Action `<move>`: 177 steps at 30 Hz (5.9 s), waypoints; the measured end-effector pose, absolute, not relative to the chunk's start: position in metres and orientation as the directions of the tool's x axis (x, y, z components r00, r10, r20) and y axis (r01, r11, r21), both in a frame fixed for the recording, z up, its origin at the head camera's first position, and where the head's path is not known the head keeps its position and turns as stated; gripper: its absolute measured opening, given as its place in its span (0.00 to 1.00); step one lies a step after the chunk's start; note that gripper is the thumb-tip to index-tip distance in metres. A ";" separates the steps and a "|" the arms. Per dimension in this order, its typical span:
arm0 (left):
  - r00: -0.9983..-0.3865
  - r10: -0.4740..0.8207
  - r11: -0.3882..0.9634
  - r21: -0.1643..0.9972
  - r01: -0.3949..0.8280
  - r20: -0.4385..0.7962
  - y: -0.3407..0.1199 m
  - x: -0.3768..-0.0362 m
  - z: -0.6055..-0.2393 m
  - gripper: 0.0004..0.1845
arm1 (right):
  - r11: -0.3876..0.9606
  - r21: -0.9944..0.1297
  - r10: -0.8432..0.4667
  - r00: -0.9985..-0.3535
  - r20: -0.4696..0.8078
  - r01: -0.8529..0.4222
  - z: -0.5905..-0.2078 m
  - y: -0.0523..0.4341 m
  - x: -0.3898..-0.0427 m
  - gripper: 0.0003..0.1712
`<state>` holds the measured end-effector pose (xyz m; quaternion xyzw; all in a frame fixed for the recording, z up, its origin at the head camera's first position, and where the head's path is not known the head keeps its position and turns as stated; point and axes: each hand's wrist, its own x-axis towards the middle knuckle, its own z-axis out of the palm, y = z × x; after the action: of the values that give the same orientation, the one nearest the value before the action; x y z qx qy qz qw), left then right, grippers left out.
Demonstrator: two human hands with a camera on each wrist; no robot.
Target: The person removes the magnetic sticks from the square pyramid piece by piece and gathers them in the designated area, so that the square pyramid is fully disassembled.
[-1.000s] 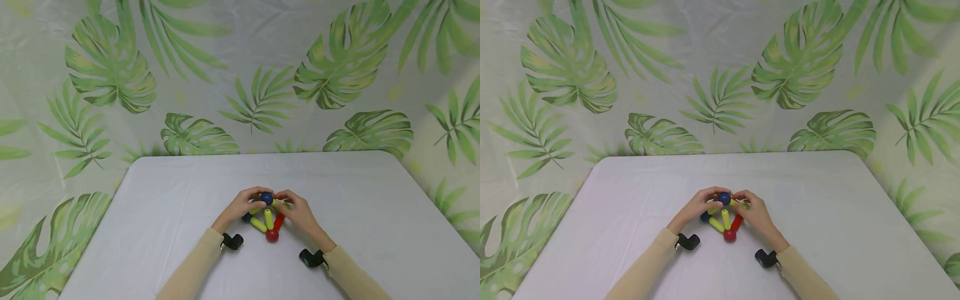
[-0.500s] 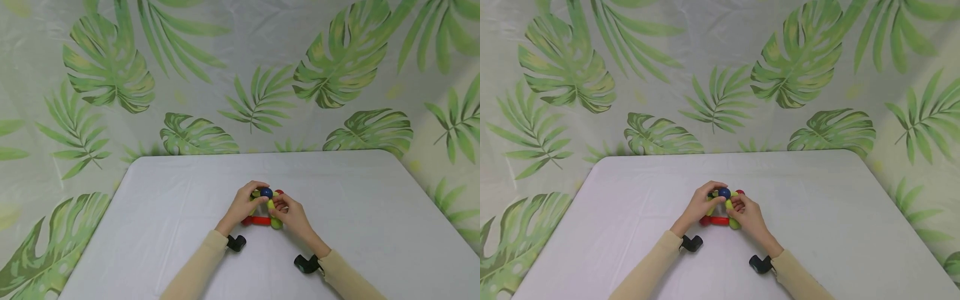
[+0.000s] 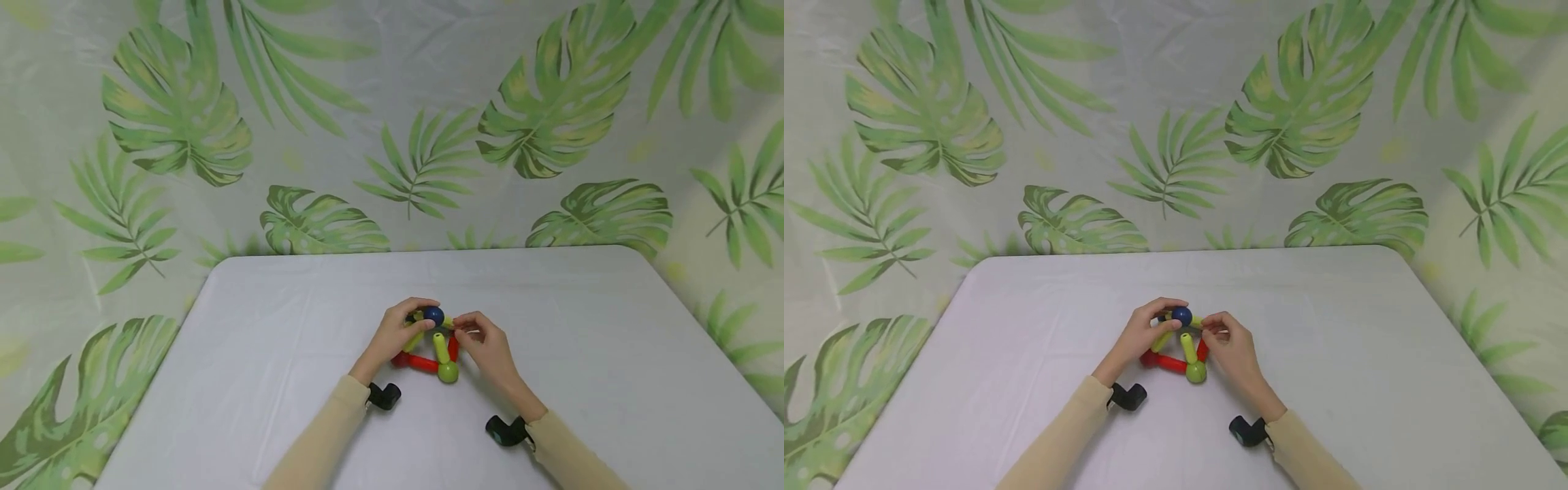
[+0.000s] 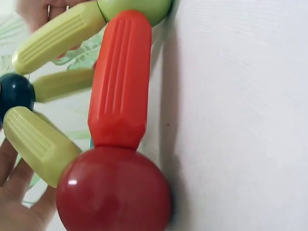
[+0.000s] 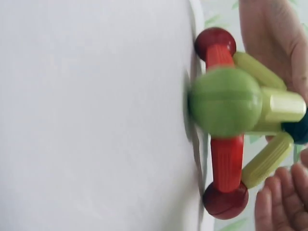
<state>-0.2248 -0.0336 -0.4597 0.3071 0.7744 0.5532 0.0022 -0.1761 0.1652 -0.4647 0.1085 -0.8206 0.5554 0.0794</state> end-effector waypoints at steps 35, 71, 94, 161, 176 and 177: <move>-0.763 0.522 0.217 0.806 0.551 0.381 -0.035 -0.221 -0.456 0.20 | 0.472 -0.819 -0.190 -0.945 0.266 -0.326 -0.466 0.154 -0.157 0.14; -0.865 0.339 0.241 0.855 0.459 0.369 -0.051 -0.238 -0.442 0.19 | 0.336 -0.911 -0.280 -0.949 0.146 -0.239 -0.471 0.172 -0.215 0.15; -0.974 0.200 0.452 0.871 0.192 0.110 -0.070 -0.335 -0.470 0.18 | 0.351 -0.916 -0.325 -0.943 0.075 -0.193 -0.482 0.178 -0.226 0.14; -0.972 0.186 0.683 0.693 0.232 0.142 -0.173 -0.322 -0.462 0.12 | 0.301 -0.945 -0.328 -0.944 0.022 -0.126 -0.481 0.176 -0.222 0.14; -0.648 0.721 0.260 0.770 0.583 0.247 -0.049 -0.256 -0.452 0.15 | 0.296 -0.942 -0.340 -0.939 0.047 -0.155 -0.480 0.182 -0.224 0.15; -0.637 0.733 0.260 0.768 0.585 0.237 -0.045 -0.256 -0.453 0.15 | 0.297 -0.943 -0.343 -0.938 0.043 -0.151 -0.480 0.182 -0.223 0.15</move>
<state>-0.2556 -0.0450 -0.4531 0.4177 0.7893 0.4421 0.0837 -0.2235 0.1819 -0.4802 0.1544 -0.8009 0.5725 -0.0837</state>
